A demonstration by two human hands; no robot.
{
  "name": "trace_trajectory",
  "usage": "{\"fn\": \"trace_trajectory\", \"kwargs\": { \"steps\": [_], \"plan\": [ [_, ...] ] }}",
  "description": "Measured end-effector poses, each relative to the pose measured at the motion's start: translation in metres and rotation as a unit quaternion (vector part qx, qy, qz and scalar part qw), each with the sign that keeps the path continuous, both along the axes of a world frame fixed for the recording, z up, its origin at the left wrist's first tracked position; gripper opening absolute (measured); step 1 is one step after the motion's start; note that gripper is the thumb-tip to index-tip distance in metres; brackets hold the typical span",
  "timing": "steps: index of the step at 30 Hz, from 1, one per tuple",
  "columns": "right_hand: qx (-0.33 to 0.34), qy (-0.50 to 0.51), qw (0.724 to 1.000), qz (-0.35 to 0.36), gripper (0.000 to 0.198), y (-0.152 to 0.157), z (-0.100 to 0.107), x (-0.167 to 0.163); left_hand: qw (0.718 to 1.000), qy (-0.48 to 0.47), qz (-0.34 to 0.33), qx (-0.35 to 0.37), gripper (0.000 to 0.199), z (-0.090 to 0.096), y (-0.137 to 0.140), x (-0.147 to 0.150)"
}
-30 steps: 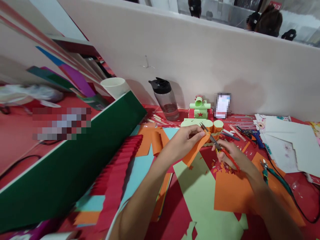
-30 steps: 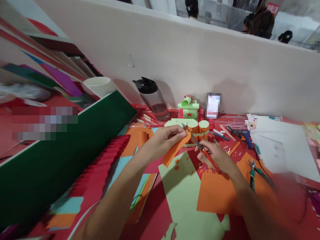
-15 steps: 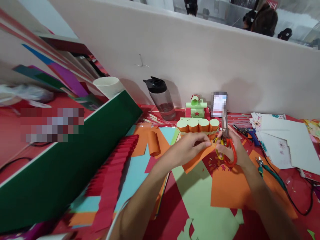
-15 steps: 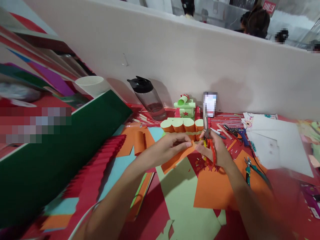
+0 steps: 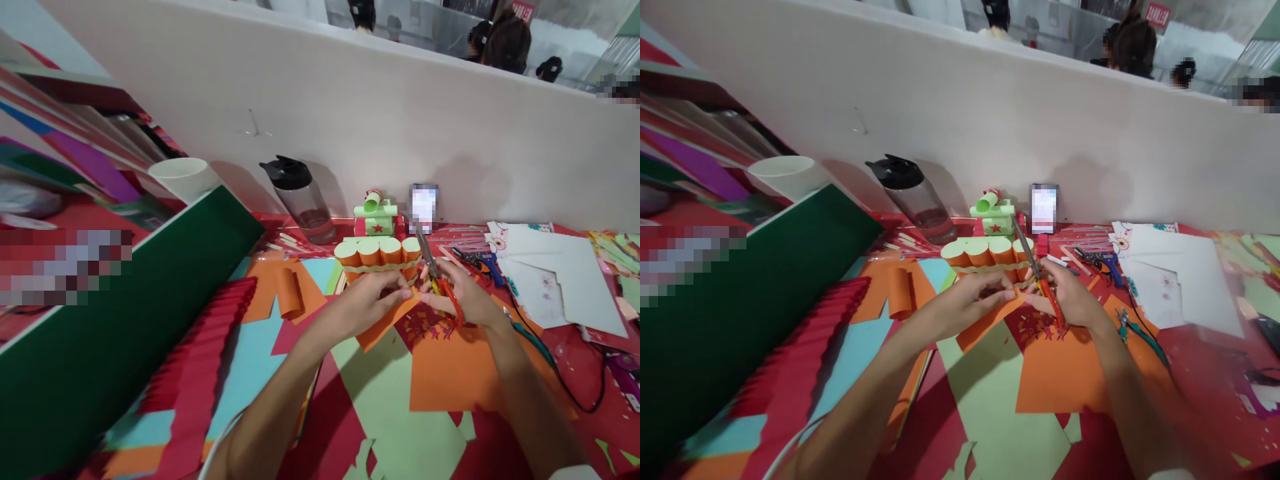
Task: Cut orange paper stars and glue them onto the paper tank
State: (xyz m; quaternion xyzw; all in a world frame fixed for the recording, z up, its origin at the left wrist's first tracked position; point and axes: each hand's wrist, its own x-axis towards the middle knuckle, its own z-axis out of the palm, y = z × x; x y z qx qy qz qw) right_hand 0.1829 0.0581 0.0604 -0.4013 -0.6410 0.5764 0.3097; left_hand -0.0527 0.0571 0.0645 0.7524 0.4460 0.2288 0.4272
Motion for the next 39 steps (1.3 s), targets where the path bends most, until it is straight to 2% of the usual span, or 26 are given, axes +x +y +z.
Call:
{"fn": "trace_trajectory", "kwargs": {
  "steps": [3, 5, 10, 13, 15, 18, 21, 27, 30, 34, 39],
  "plan": [
    [-0.015, 0.025, 1.0, -0.005, 0.043, 0.0, 0.0, -0.001, 0.999, -0.042, -0.018, 0.007, 0.036, 0.002, 0.001, -0.001],
    [-0.017, 0.06, 0.998, -0.027, 0.046, 0.0, -0.002, -0.003, 0.994, -0.105, -0.039, 0.0, 0.039, 0.001, 0.003, -0.003],
    [0.002, 0.17, 0.974, -0.151, 0.046, 0.0, -0.01, -0.011, 0.955, -0.273, -0.074, -0.087, 0.038, -0.009, 0.005, -0.004],
    [0.009, 0.206, 0.954, -0.217, 0.044, 0.001, -0.014, -0.017, 0.932, -0.309, -0.107, -0.154, 0.035, -0.017, 0.002, 0.001],
    [0.015, 0.21, 0.945, -0.249, 0.044, 0.002, -0.017, -0.021, 0.925, -0.323, -0.11, -0.169, 0.037, -0.021, 0.0, 0.008],
    [0.026, 0.182, 0.943, -0.278, 0.044, 0.002, -0.02, -0.027, 0.932, -0.337, -0.039, -0.126, 0.036, -0.025, -0.002, 0.02],
    [0.045, 0.163, 0.945, -0.278, 0.042, -0.001, -0.021, -0.034, 0.939, -0.329, 0.042, -0.087, 0.038, -0.025, -0.003, 0.031],
    [0.061, 0.145, 0.952, -0.263, 0.042, -0.009, -0.021, -0.043, 0.952, -0.28, 0.125, -0.019, 0.044, -0.017, -0.009, 0.038],
    [0.081, 0.128, 0.951, -0.271, 0.042, -0.011, -0.021, -0.044, 0.946, -0.272, 0.174, 0.001, 0.043, -0.017, -0.011, 0.041],
    [0.106, 0.11, 0.943, -0.295, 0.041, -0.012, -0.021, -0.046, 0.938, -0.288, 0.191, 0.004, 0.042, -0.019, -0.013, 0.048],
    [0.096, 0.13, 0.945, -0.284, 0.041, -0.014, -0.02, -0.049, 0.943, -0.258, 0.208, 0.009, 0.046, -0.02, -0.014, 0.052]
  ]
}}
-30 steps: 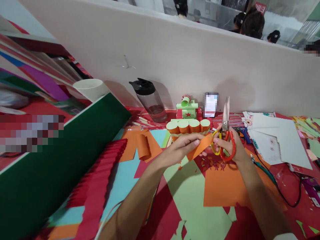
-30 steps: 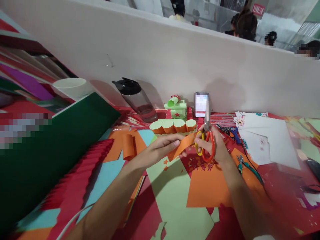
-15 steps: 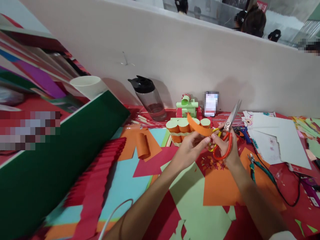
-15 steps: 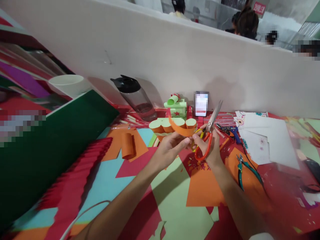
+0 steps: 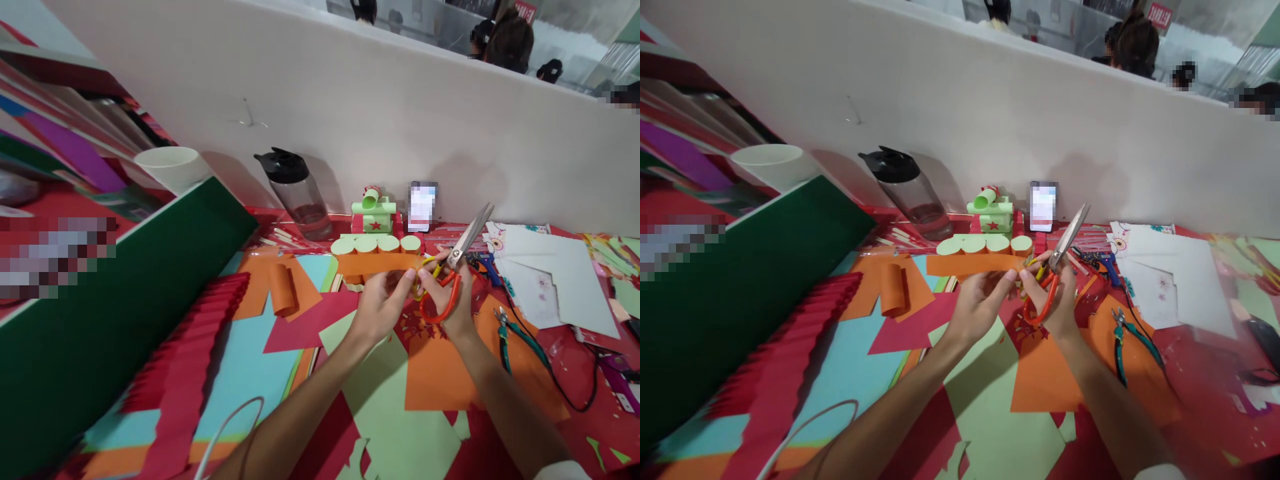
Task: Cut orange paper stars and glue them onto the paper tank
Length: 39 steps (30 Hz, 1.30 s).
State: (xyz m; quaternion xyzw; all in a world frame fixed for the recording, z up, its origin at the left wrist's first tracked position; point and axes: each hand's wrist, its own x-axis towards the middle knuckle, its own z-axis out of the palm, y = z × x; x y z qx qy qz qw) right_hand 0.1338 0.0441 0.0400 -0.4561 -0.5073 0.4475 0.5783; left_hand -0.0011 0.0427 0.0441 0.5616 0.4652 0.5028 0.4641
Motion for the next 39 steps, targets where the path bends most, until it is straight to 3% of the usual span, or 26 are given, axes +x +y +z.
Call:
{"fn": "trace_trajectory", "kwargs": {
  "steps": [3, 6, 10, 13, 18, 25, 39],
  "plan": [
    [-0.016, -0.003, 0.999, 0.035, 0.046, 0.002, 0.001, 0.002, 1.0, -0.014, 0.011, 0.003, 0.044, 0.0, 0.001, -0.004],
    [-0.033, -0.019, 0.993, 0.115, 0.054, 0.005, 0.004, 0.011, 0.998, -0.042, 0.047, 0.004, 0.038, 0.001, 0.005, -0.014],
    [-0.067, -0.056, 0.96, 0.265, 0.06, 0.007, 0.007, 0.026, 0.995, -0.045, 0.086, 0.012, 0.029, 0.007, 0.012, -0.029],
    [-0.077, -0.084, 0.942, 0.317, 0.068, 0.006, 0.007, 0.03, 0.995, -0.038, 0.087, 0.023, 0.025, 0.012, 0.016, -0.037],
    [-0.058, -0.165, 0.934, 0.312, 0.07, 0.005, 0.003, 0.026, 0.996, -0.029, 0.078, 0.036, 0.022, 0.016, 0.019, -0.043],
    [-0.071, -0.168, 0.942, 0.28, 0.062, 0.002, 0.004, 0.025, 0.994, -0.012, 0.098, 0.038, 0.022, 0.015, 0.02, -0.043],
    [-0.077, -0.15, 0.946, 0.277, 0.062, 0.001, 0.003, 0.022, 0.997, -0.019, 0.073, 0.035, 0.019, 0.016, 0.017, -0.039]
  ]
}}
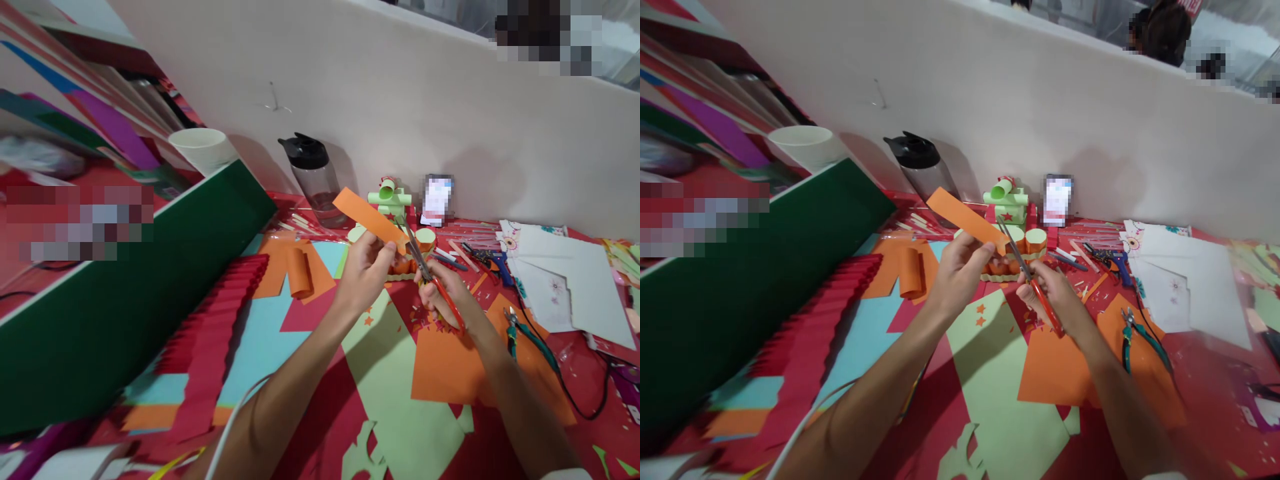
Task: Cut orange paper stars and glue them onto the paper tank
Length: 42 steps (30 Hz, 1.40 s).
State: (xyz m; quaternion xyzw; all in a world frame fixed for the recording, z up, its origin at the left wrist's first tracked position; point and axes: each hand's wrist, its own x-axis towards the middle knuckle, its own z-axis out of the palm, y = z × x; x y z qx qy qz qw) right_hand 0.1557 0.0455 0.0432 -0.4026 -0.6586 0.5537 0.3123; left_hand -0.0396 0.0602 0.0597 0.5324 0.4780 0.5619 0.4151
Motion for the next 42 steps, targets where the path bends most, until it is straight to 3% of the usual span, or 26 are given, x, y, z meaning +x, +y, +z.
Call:
{"fn": "trace_trajectory", "kwargs": {
  "steps": [13, 42],
  "plan": [
    [0.001, -0.019, 1.0, -0.016, 0.051, -0.001, 0.003, -0.003, 1.0, -0.024, 0.001, 0.02, 0.016, -0.003, 0.0, 0.002],
    [-0.01, -0.032, 0.999, 0.019, 0.061, 0.002, 0.009, 0.007, 0.998, -0.051, -0.019, 0.036, 0.033, -0.006, 0.007, -0.005]
  ]
}}
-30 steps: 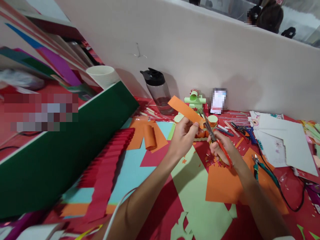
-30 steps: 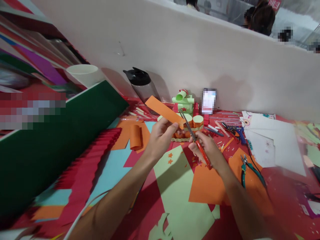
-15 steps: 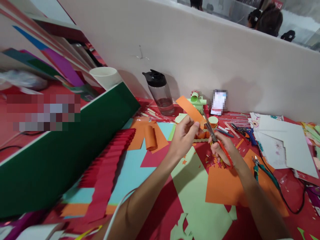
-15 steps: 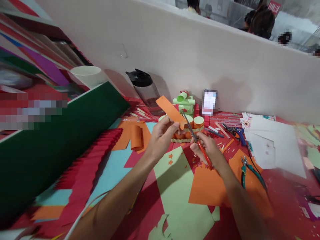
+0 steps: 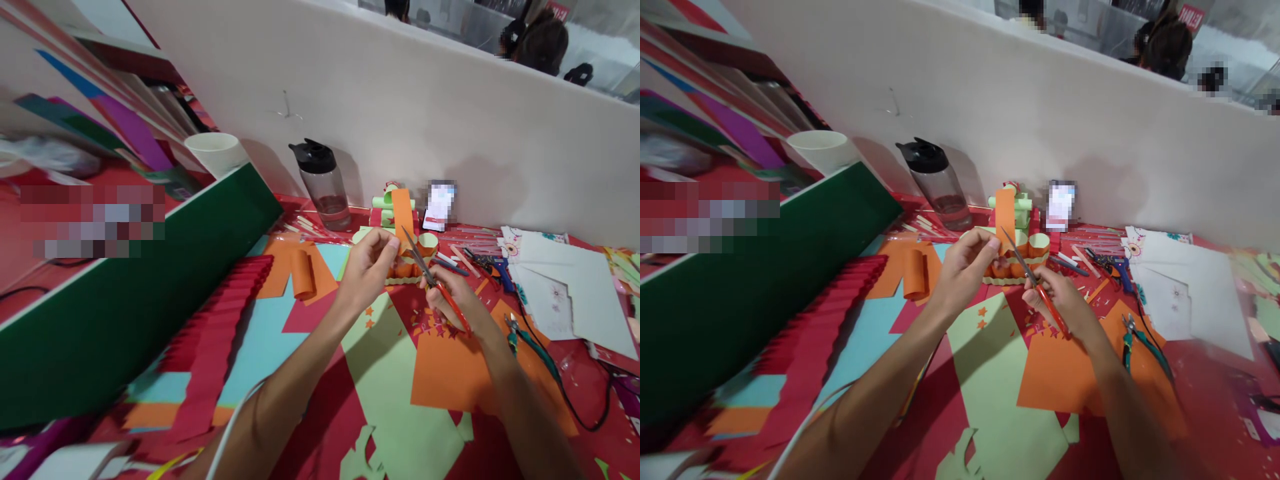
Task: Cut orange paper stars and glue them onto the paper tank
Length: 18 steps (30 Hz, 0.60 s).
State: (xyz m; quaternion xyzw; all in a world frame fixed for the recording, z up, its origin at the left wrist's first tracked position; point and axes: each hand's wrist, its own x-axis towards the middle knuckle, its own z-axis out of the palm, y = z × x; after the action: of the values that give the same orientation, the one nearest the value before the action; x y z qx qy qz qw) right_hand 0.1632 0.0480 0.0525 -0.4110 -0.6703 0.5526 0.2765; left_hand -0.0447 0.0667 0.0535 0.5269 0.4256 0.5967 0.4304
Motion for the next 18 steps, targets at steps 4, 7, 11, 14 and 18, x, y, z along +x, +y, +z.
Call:
{"fn": "trace_trajectory", "kwargs": {
  "steps": [4, 7, 11, 14, 18],
  "plan": [
    [0.001, -0.001, 1.0, 0.001, 0.064, 0.001, 0.0003, 0.0001, 1.0, 0.004, -0.001, -0.01, 0.035, -0.0006, 0.001, 0.0],
    [0.0, -0.002, 1.0, 0.002, 0.064, 0.0013, -0.001, 0.0008, 1.0, 0.01, -0.003, -0.009, 0.036, 0.0, 0.0011, 0.0],
    [-0.005, -0.006, 1.0, 0.006, 0.067, 0.0019, -0.003, 0.003, 1.0, 0.017, -0.003, -0.015, 0.037, 0.0015, 0.0006, -0.0002],
    [-0.002, -0.015, 1.0, 0.01, 0.066, 0.0025, -0.0039, 0.0046, 1.0, 0.021, -0.006, -0.022, 0.037, 0.0025, 0.0001, -0.0007],
    [0.002, -0.021, 1.0, 0.008, 0.064, 0.0028, -0.0043, 0.005, 0.999, 0.029, -0.011, -0.021, 0.037, 0.0037, -0.0003, -0.0016]
  ]
}}
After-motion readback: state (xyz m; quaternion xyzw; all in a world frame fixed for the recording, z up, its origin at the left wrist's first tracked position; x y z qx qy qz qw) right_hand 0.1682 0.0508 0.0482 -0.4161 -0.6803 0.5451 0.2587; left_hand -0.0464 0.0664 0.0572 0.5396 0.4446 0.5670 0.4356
